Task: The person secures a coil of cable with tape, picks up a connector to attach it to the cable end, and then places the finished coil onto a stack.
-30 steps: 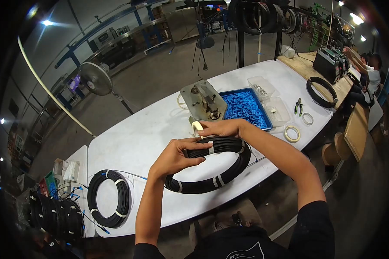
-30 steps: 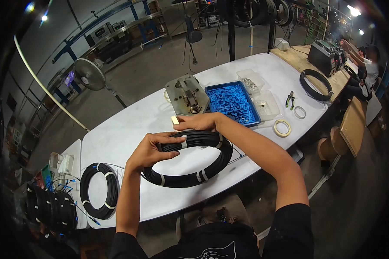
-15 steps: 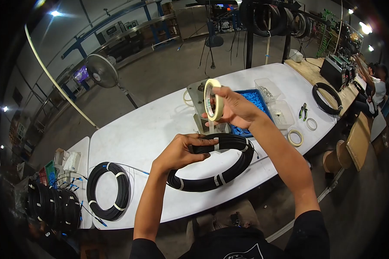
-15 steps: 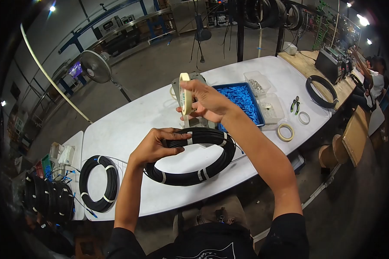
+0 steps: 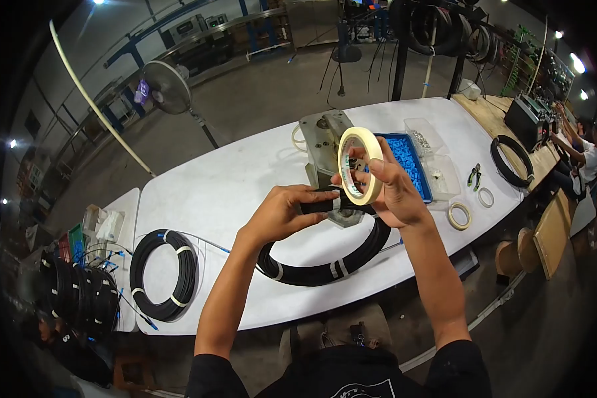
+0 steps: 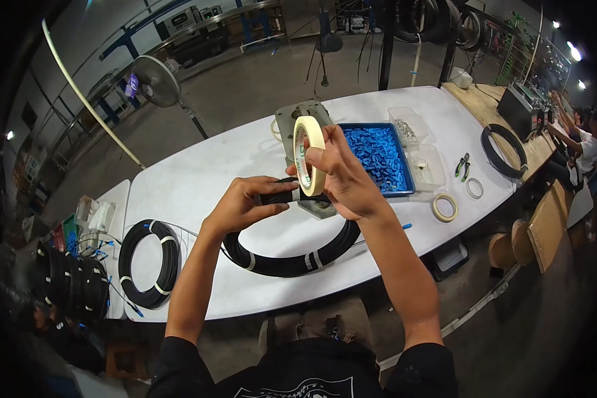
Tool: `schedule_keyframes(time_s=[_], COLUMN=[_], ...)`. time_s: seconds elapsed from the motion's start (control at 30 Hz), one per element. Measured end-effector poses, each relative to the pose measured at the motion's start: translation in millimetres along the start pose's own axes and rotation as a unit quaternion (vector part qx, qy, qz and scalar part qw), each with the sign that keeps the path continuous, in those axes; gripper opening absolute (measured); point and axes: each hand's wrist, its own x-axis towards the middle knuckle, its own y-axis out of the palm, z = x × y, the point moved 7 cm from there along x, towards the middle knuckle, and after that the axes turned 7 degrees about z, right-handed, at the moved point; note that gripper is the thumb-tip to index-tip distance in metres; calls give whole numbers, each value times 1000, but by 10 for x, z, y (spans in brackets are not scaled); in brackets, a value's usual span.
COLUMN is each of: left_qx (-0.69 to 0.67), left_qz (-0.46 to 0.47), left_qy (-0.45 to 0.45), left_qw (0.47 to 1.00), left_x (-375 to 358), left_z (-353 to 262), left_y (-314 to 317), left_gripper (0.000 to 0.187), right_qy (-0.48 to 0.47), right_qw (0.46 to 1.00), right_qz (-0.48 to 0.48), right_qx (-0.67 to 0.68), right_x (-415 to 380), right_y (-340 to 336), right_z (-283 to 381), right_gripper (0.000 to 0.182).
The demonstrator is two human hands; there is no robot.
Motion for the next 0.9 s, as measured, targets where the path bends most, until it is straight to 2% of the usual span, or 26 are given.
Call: schedule_keyframes(time_s=[0.07,0.2,0.27,0.33,0.4,0.47,0.53,0.57,0.67,0.73,0.8,0.9], left_qx=[6,22,16,12,2,-19,51,51,38,25,25,40], left_qz=[-13,-53,-59,-65,-58,-53,-64,-68,-73,-104,-107,-105], left_qy=[7,38,18,-5,-23,-40,-8,-12,-28,37,29,14], left_qw=[1000,998,998,998,998,998,997,996,996,994,993,994], left_x=[-2,-23,-31,-48,-35,-23,-48,-54,-77,-98,-110,-95], left_z=[-25,31,58,68,71,108,68,72,107,99,127,131], left_y=[11,-27,-16,-31,-32,-19,-35,-52,-44,-68,-62,-58], left_gripper=[40,36,35,35,36,36,35,35,34,32,31,30], right_qy=[-3,-21,-41,-63,-62,-21,-97,-86,-92,-55,-59,-70], right_qw=[1000,1000,996,994,993,995,987,986,982,988,996,993], right_qz=[1,17,24,34,33,35,35,44,60,57,52,39], right_qx=[-4,-5,-74,-79,-97,-96,-126,-134,-152,-131,-43,-84], right_x=[-6,-82,-131,-168,-217,-286,-353,-361,-346,-276,-242,-241], right_y=[14,98,59,83,105,120,174,177,168,100,106,149], right_z=[-20,-4,-57,-119,-167,-287,-317,-328,-365,-364,-301,-271], right_gripper=[64,55,53,55,60,67,75,84,85,72,68,68])
